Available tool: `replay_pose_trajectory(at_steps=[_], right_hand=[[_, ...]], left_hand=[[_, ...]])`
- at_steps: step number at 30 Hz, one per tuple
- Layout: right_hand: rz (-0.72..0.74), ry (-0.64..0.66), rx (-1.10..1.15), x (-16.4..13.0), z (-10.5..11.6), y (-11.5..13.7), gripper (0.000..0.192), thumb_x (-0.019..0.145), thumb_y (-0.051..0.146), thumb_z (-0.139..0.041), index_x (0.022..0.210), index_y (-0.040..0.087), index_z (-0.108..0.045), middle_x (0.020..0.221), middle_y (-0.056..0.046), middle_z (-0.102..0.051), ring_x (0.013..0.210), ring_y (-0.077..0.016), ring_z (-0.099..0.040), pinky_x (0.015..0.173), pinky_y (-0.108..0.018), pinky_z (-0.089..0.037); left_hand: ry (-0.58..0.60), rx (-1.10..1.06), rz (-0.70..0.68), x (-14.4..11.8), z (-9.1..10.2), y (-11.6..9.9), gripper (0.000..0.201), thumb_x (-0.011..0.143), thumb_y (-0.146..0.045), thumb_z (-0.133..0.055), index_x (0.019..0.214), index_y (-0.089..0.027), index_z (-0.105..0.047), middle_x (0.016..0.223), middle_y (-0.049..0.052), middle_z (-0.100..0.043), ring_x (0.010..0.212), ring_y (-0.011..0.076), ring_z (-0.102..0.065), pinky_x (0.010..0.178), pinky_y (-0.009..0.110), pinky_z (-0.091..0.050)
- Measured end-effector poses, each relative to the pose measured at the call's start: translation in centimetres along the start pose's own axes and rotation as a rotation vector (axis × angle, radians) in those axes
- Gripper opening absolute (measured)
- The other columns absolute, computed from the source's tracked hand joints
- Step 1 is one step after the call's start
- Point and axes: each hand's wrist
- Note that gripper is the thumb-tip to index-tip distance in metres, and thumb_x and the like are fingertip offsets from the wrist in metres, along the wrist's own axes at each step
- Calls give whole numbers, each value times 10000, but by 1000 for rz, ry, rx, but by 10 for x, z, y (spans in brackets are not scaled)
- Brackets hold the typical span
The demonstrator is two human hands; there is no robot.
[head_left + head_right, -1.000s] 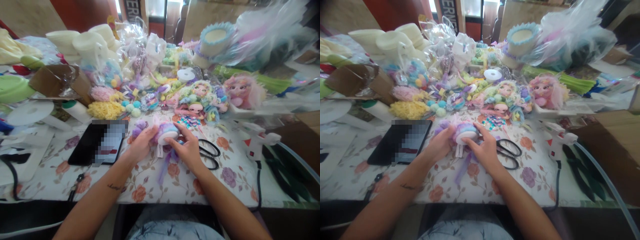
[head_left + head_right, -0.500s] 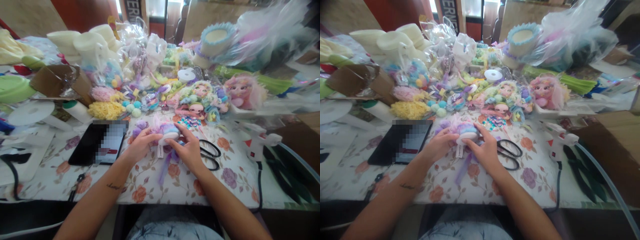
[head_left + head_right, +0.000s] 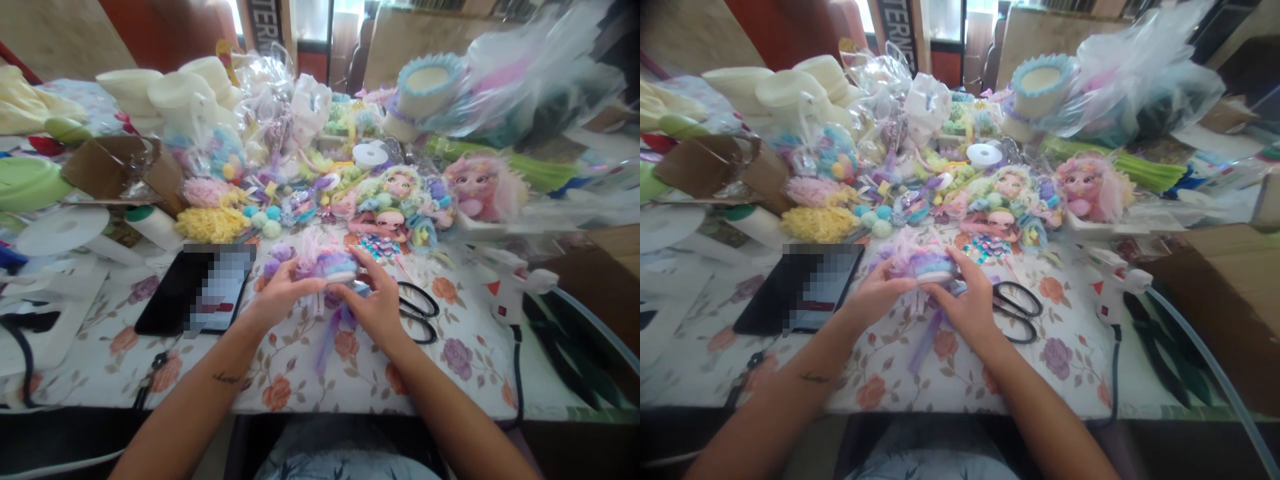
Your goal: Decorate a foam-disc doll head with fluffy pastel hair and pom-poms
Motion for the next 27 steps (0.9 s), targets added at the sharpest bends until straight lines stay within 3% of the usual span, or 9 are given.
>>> replay_pose_trajectory(at_steps=[3, 6, 10, 14, 16, 20, 23, 25, 27], right_hand=[[136, -19, -67, -1, 2, 2, 535, 784, 396, -779, 1276, 235, -644, 1249, -126, -712, 1131, -299, -675, 862, -421, -594], [291, -24, -127, -2, 8, 4, 529, 837, 344, -723, 1339, 246, -586, 1270, -126, -685, 1166, -305, -642, 943, -475, -557], [416, -151, -132, -5, 18, 8, 531, 891, 314, -592, 1416, 287, -514, 1320, -112, -620, 1231, -333, -578, 1024, -561, -479], [633, -9, -311, -12, 18, 12, 661, 868, 446, -565, 1500, 304, -429, 1508, -130, -436, 1347, -396, -455, 1077, -617, -407], [685, 71, -397, -16, 14, 15, 685, 848, 545, -577, 1482, 315, -456, 1555, -135, -369, 1393, -419, -392, 1089, -624, -389], [659, 155, -471, -20, 7, 19, 692, 827, 582, -628, 1440, 284, -511, 1535, -176, -410, 1438, -434, -340, 1117, -630, -349], [630, 232, -458, -18, 7, 17, 832, 848, 547, -631, 1549, 199, -349, 1511, -185, -475, 1462, -405, -325, 1176, -609, -278], [537, 233, -411, -15, 8, 12, 839, 895, 497, -586, 1589, 175, -240, 1516, -167, -487, 1466, -378, -337, 1190, -600, -262], [352, 119, -363, -11, 11, 6, 695, 960, 410, -504, 1582, 220, -260, 1537, -138, -470, 1456, -355, -371, 1167, -609, -300]], left_hand=[[-99, 182, 30, -4, -4, -3, 554, 557, -212, -925, 1079, -185, -742, 1049, 80, -783, 973, 282, -726, 860, 363, -561], [-104, 217, 14, -8, -8, -10, 503, 588, -244, -920, 1057, -176, -754, 1030, 83, -790, 969, 290, -736, 883, 390, -576], [-92, 226, -56, -9, -10, -16, 489, 623, -245, -903, 1087, -205, -754, 1056, 62, -791, 1005, 290, -737, 902, 387, -591], [-109, 248, -22, -10, -11, -15, 478, 591, -248, -912, 1042, -185, -766, 975, 74, -802, 911, 314, -755, 827, 415, -620], [-129, 285, -24, -10, -12, -13, 489, 556, -215, -918, 1024, -199, -778, 956, 66, -804, 862, 308, -757, 780, 402, -629], [-152, 304, -50, -11, -11, -10, 472, 471, -130, -920, 915, -230, -793, 839, 24, -801, 779, 289, -753, 699, 358, -630], [-126, 270, -41, -11, -11, -8, 469, 496, -145, -912, 936, -253, -788, 876, 18, -802, 808, 286, -753, 717, 356, -627], [-102, 267, -12, -12, -12, -9, 484, 522, -168, -910, 979, -264, -782, 921, 22, -803, 847, 289, -753, 761, 371, -624], [-109, 262, 11, -13, -15, -13, 491, 524, -204, -919, 992, -258, -780, 934, 30, -802, 891, 300, -749, 826, 397, -613]])
Point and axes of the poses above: each hand's wrist, its own x-axis towards the middle knuckle, its own z-axis out of the back of the hand, y = z × x
